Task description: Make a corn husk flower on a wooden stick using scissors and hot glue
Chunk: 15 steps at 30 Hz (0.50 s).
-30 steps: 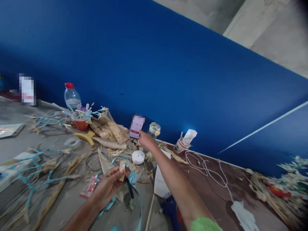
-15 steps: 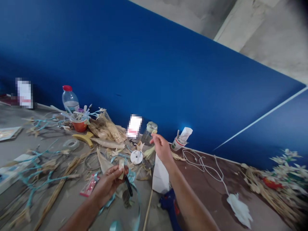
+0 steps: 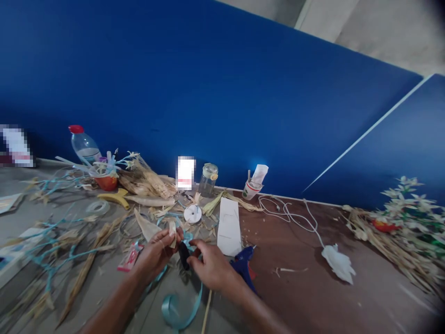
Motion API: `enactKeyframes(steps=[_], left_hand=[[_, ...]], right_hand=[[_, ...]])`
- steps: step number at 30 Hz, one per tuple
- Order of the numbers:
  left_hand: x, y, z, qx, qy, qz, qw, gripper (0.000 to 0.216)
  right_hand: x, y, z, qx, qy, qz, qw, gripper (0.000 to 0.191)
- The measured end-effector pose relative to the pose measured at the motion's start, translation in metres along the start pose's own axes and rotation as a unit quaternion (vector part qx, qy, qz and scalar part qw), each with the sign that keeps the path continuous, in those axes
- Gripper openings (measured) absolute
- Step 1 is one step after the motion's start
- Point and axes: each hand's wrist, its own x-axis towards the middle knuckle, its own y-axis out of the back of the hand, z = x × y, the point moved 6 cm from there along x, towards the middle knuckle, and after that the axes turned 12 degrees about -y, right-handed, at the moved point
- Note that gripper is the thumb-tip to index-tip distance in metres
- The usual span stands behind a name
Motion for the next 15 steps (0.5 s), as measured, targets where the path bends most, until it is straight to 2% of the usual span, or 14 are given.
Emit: enactKeyframes(steps=[3, 11, 13, 15], left_hand=[[0.0, -0.001, -0.001, 0.001, -0.006, -0.018, 1.0, 0.022], [-0.002, -0.003, -0.005, 0.013, 0.007, 0.009, 1.0, 0.023], [-0.001, -0.003, -0.006, 0.017, 0.009, 0.011, 1.0, 0.023], [-0.001, -0.004, -0.006, 0.021, 0.004, 0.01, 1.0, 0.023]], right_hand=[[-0.001, 0.001, 0.0, -0.005, 0.012, 0.015, 1.0, 0.035], [0.007, -0.012, 0.018, 0.074, -0.017, -0.037, 0.996, 0.036], [0.008, -0.013, 0.02, 0.084, -0.017, -0.023, 0.996, 0.036], [0.008, -0.008, 0.019, 0.101, -0.004, 0.02, 0.995, 0.036]])
